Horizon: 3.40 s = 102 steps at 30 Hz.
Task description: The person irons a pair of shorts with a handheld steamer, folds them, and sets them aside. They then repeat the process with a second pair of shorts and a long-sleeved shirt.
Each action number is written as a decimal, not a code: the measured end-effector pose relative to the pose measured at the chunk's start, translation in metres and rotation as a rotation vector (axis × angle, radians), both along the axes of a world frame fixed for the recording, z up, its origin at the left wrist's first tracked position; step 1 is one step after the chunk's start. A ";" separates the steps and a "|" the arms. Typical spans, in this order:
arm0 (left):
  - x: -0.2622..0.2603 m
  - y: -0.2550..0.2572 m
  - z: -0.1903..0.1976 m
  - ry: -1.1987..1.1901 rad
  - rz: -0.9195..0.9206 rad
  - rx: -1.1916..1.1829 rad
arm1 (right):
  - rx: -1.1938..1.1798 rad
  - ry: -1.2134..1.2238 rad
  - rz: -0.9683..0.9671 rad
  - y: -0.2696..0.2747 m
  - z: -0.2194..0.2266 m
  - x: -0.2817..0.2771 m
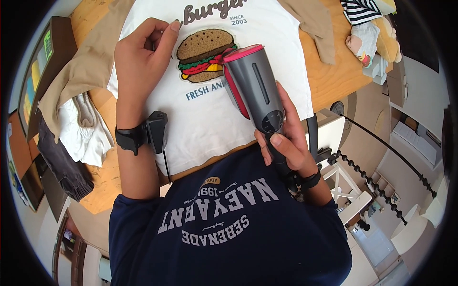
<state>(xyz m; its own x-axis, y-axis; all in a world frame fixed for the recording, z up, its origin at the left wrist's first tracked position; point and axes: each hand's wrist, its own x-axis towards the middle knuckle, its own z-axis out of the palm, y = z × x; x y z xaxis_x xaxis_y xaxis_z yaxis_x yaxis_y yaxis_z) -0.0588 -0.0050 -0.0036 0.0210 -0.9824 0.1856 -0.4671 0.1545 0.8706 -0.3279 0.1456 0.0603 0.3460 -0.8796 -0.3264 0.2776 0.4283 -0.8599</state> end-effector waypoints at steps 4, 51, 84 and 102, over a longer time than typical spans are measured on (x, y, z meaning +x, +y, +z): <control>0.000 0.000 0.000 0.007 -0.005 -0.006 | -0.011 0.015 -0.059 -0.002 0.000 0.000; -0.001 0.000 0.001 -0.022 -0.008 -0.030 | -0.091 0.251 -0.412 0.012 -0.009 -0.009; -0.001 0.000 0.002 -0.034 -0.014 -0.019 | -0.096 0.166 -0.508 0.003 -0.008 -0.028; -0.003 0.000 0.004 -0.011 -0.026 -0.003 | 0.109 0.082 -0.084 -0.002 0.048 -0.013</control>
